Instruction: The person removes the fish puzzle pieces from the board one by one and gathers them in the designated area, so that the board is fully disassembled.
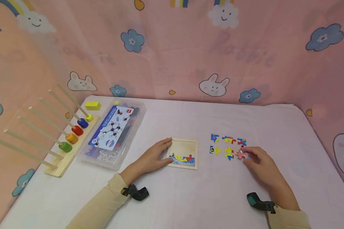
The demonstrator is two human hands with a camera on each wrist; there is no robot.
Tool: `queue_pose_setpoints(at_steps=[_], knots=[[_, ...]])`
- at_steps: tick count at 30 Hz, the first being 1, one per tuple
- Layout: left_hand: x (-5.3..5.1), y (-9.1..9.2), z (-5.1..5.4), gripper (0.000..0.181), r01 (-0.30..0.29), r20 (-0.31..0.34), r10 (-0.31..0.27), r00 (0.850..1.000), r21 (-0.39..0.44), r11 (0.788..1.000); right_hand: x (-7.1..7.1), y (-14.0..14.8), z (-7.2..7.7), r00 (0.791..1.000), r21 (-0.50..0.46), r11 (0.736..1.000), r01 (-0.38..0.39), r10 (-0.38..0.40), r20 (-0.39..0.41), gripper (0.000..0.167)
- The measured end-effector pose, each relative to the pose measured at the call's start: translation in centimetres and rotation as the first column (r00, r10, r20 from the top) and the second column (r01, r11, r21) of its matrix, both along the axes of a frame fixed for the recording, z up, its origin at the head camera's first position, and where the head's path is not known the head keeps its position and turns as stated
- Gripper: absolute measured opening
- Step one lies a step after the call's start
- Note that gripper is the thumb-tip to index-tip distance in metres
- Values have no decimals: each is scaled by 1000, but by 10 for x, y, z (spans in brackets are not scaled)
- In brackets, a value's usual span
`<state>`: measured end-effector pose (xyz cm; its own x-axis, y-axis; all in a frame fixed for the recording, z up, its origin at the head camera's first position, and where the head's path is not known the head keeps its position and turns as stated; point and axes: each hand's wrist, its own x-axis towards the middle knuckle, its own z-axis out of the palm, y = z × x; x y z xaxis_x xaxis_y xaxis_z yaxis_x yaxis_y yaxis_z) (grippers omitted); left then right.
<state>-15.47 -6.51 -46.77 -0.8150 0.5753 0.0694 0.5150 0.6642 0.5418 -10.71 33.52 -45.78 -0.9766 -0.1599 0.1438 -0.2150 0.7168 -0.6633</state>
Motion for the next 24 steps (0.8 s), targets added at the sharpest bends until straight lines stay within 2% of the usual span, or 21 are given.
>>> queue_pose_setpoints(at_steps=[6, 14, 24], knots=[[0, 0, 0, 72, 0, -13, 0, 1000, 0, 1000, -1, 0, -7, 999, -23, 1000, -10, 9, -45, 32], [1, -1, 1, 72, 1, -29, -1, 1000, 6, 1000, 0, -3, -6, 999, 12, 1000, 21, -21, -31, 30], [1, 1, 3, 72, 1, 4, -1, 1000, 5, 1000, 2, -4, -7, 998, 48, 998, 49, -48, -34, 28]])
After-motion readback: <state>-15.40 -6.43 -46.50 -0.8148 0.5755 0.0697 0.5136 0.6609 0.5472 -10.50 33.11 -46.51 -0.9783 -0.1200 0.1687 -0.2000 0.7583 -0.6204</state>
